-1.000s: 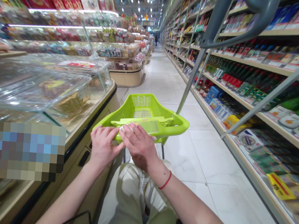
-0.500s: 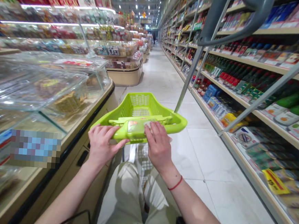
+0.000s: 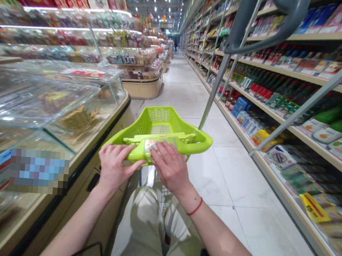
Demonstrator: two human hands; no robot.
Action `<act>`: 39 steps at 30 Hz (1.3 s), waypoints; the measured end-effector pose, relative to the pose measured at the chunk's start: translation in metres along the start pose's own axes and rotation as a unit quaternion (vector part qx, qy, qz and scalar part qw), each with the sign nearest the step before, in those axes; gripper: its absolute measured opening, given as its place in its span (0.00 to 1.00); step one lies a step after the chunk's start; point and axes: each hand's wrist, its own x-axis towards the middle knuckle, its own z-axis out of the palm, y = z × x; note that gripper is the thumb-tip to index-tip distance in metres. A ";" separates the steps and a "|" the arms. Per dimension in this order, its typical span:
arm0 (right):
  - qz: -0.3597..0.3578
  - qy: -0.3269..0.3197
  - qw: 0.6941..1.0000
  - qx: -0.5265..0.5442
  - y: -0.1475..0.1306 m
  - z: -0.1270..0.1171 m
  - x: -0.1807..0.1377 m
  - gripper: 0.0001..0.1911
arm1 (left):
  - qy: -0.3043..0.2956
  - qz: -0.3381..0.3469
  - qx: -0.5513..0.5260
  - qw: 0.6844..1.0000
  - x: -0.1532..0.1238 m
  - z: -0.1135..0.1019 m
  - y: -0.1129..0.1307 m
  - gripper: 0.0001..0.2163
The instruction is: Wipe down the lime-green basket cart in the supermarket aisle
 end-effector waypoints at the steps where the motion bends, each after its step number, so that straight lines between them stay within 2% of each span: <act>1: 0.012 0.007 1.000 0.005 0.008 -0.004 -0.004 0.21 | -0.001 -0.001 -0.001 1.000 0.000 0.000 -0.001 0.22; 5: 0.062 0.042 0.997 -0.011 0.043 -0.020 -0.020 0.21 | 0.002 -0.001 0.002 1.000 0.000 0.000 -0.004 0.22; 8: 0.098 0.061 0.992 -0.051 0.055 -0.023 -0.027 0.20 | 0.009 0.002 0.008 1.000 -0.001 0.000 -0.005 0.22; 10: 0.124 0.080 0.987 -0.067 0.052 -0.020 -0.027 0.20 | 0.014 0.005 0.008 1.000 -0.001 0.000 -0.005 0.22; 13: 0.137 0.091 0.985 -0.052 0.031 -0.011 -0.018 0.20 | 0.017 0.004 0.010 1.000 -0.001 0.000 -0.004 0.22; 17: 0.088 0.054 0.995 -0.014 0.003 -0.002 0.000 0.20 | 0.011 -0.002 0.013 1.000 -0.001 0.000 -0.006 0.22; 21: 0.024 0.017 1.000 0.001 0.000 0.000 0.003 0.19 | 0.010 -0.001 0.007 1.000 -0.002 -0.002 -0.010 0.22; 26: 0.009 0.044 0.999 -0.010 0.031 -0.011 -0.017 0.20 | 0.008 0.003 -0.002 1.000 -0.005 -0.003 -0.017 0.20; 30: 0.042 0.070 0.996 -0.030 0.068 -0.026 -0.029 0.18 | 0.017 0.013 0.004 1.000 -0.005 -0.002 -0.020 0.21; 33: 0.092 0.087 0.992 -0.028 0.086 -0.034 -0.030 0.16 | 0.025 0.020 0.010 0.999 -0.005 -0.001 -0.019 0.22; 36: 0.138 0.104 0.984 -0.033 0.079 -0.032 -0.027 0.15 | 0.032 0.022 0.011 0.999 -0.004 0.000 -0.017 0.22; 39: 0.138 0.107 0.984 -0.037 0.053 -0.023 -0.023 0.18 | 0.035 0.020 0.012 0.999 -0.003 -0.001 -0.015 0.23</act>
